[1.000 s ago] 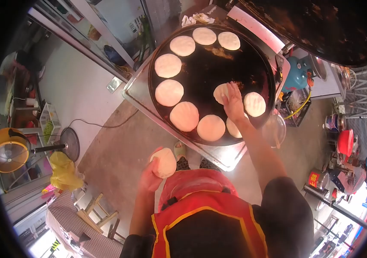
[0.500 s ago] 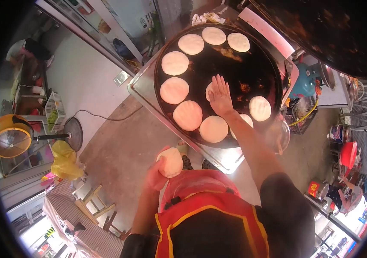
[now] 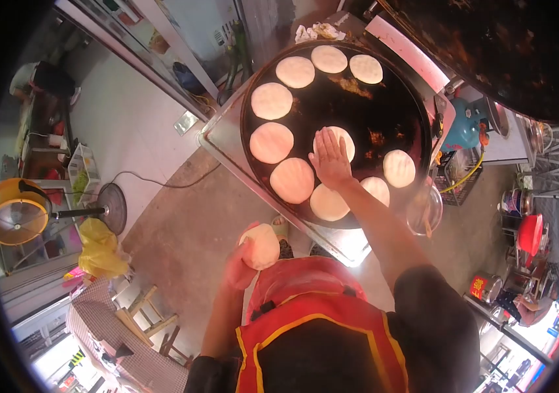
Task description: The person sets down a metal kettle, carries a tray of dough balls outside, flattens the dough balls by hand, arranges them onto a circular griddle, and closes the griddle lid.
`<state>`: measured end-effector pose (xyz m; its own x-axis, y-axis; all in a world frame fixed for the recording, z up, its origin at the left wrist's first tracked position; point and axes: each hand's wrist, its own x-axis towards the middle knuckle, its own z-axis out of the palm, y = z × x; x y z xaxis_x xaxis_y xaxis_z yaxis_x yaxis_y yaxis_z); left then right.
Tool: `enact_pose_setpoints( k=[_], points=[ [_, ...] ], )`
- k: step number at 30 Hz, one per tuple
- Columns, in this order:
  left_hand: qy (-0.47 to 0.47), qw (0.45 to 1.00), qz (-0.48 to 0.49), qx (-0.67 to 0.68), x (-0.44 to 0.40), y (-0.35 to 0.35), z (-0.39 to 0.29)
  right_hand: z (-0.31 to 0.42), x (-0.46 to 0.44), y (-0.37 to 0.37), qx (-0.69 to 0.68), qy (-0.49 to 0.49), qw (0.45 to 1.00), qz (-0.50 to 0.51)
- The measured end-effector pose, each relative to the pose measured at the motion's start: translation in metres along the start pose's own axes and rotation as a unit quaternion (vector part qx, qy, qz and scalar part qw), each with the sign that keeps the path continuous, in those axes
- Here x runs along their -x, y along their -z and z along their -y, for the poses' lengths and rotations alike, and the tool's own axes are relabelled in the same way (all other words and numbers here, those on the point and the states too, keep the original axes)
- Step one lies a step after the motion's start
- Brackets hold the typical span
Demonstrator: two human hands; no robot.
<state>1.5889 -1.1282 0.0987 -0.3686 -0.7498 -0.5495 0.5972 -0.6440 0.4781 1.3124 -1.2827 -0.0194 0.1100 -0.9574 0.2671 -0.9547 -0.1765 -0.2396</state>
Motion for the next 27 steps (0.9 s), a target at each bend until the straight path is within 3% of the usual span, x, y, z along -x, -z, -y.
enact_pose_setpoints(
  k=[9, 16, 23, 25, 27],
  points=[
    [0.004, 1.0, 0.01, -0.002, -0.008, -0.011, -0.009, -0.018, 0.004, -0.006, -0.017, -0.039, 0.999, -0.027],
    [0.008, 0.998, 0.048, 0.042, -0.014, -0.027, -0.012, -0.007, -0.029, -0.016, -0.011, 0.012, 0.999, -0.044],
    [-0.029, 0.997, 0.064, -0.007, -0.042, -0.036, -0.015, 0.021, -0.033, 0.005, -0.01, -0.021, 0.999, -0.033],
    [-0.059, 0.996, 0.061, -0.008, -0.053, -0.052, -0.016, 0.028, -0.018, 0.047, -0.212, -0.057, 0.976, 0.0],
    [-0.083, 0.993, 0.051, -0.066, -0.066, -0.069, -0.022, 0.047, 0.007, 0.094, -0.434, -0.118, 0.89, 0.068]
  ],
)
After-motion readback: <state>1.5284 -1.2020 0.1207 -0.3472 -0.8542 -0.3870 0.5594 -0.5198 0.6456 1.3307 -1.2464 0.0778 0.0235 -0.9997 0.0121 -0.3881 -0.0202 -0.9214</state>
